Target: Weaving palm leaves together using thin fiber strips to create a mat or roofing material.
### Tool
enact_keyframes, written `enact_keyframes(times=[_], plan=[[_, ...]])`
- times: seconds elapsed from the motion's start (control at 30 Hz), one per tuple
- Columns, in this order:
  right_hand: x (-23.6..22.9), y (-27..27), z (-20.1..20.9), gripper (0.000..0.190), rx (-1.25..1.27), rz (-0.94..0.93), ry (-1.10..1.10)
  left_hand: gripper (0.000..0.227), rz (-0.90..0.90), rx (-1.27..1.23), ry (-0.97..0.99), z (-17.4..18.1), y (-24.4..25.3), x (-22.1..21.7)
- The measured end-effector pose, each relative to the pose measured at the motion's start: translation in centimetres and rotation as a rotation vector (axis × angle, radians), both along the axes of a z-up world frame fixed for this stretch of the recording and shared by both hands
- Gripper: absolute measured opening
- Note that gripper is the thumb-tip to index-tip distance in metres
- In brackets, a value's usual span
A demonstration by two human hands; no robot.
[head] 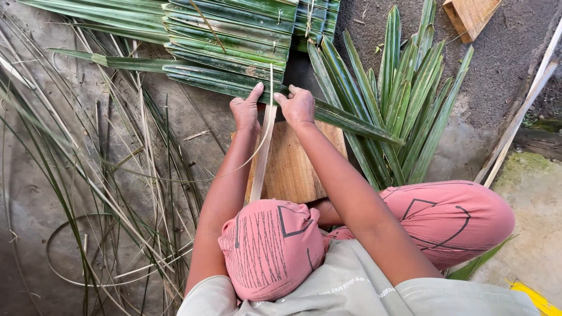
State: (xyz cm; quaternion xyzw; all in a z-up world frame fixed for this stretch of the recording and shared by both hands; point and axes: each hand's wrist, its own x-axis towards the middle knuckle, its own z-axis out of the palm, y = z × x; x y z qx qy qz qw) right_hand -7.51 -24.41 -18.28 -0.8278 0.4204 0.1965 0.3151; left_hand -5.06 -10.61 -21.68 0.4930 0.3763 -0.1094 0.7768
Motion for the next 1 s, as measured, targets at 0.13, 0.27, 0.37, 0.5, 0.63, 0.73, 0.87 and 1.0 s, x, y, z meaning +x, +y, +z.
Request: enact_keyframes(times=[0.13,0.27,0.37,0.5,0.63,0.73,0.87,1.0], plan=[[0.7,2.0,0.6,0.053,0.037,0.002,0.025,0.028,-0.002,-0.037,0.004,-0.8,0.1,-0.1],[0.8,2.7,1.1,0.053,0.073,-0.082,-0.067,0.026,0.013,-0.045,0.026,-2.0,0.3,-0.2],[0.8,2.3,0.7,0.061,0.078,-0.168,-0.151,0.026,0.011,-0.061,0.031,-2.5,0.2,-0.2],[0.7,2.9,1.8,0.061,0.077,-0.190,-0.227,0.028,0.004,-0.064,0.048,-2.1,0.2,-0.5],[0.2,3.4,0.5,0.049,0.049,-0.157,-0.215,0.027,0.008,-0.065,0.051,-1.2,0.1,-0.3],[0.2,3.1,-1.3,0.041,0.058,-0.157,-0.223,0.028,0.020,-0.076,0.052,-2.6,0.2,-0.4],[0.6,2.9,-3.3,0.029,0.183,-0.256,-0.227,0.029,0.032,-0.089,0.052,-1.9,0.1,-0.1],[0.7,3.1,-0.6,0.037,0.469,-0.435,-0.338,0.032,-0.002,-0.059,0.063,-1.2,0.3,-0.2]])
